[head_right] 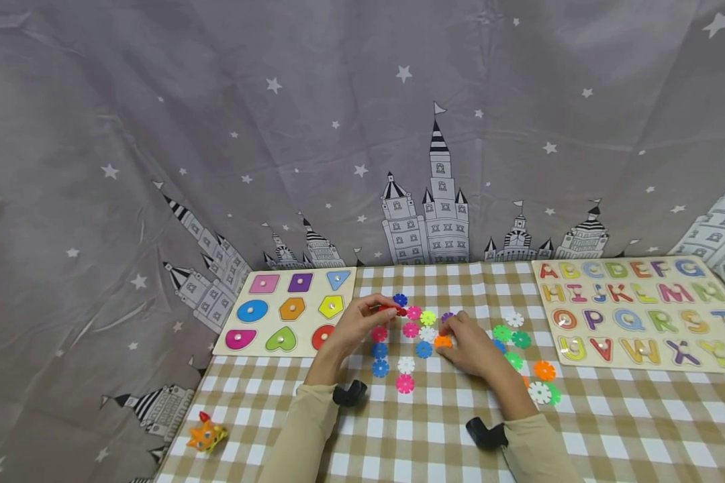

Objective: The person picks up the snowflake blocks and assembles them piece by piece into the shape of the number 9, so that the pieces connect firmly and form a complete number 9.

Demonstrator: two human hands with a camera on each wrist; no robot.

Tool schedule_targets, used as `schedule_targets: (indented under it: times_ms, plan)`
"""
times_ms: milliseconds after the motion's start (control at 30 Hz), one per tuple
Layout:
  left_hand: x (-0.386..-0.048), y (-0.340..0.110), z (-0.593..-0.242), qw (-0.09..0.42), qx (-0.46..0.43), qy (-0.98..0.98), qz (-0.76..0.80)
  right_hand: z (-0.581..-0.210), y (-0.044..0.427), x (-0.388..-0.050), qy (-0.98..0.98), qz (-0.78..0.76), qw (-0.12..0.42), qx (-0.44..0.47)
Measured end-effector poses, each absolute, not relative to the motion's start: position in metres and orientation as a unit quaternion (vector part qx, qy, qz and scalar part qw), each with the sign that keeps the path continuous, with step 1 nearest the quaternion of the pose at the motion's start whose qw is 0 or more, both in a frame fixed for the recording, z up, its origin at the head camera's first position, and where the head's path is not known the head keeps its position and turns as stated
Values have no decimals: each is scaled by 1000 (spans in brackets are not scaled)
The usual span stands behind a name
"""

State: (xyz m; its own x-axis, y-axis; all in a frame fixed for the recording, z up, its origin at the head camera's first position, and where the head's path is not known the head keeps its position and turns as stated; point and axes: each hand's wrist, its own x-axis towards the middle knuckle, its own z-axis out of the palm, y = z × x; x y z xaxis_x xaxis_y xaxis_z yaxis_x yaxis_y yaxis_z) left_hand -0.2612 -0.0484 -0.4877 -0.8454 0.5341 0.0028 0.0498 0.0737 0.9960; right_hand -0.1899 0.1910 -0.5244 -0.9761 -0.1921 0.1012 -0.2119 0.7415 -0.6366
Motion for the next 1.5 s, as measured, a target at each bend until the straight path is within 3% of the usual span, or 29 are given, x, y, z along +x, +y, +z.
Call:
schedule_targets:
  times_ms: [300,667,967,1233,1500]
  plan:
    - [-260,-48,-488,192,202,700,658,-517,191,-188,-901,422,28,97]
    - [-257,-47,-484,200,201,707,648,-506,188,-185,-872,467,97,110]
    - [-257,-43,-482,191,217,727,623,-497,186,-187,-859,492,90,113]
    - [-252,-38,-470,203,232,723,618,-489,182,-185,-811,578,45,83]
    - [-239,-35,-454,201,255,730,602,-489,177,-182,-789,606,51,81]
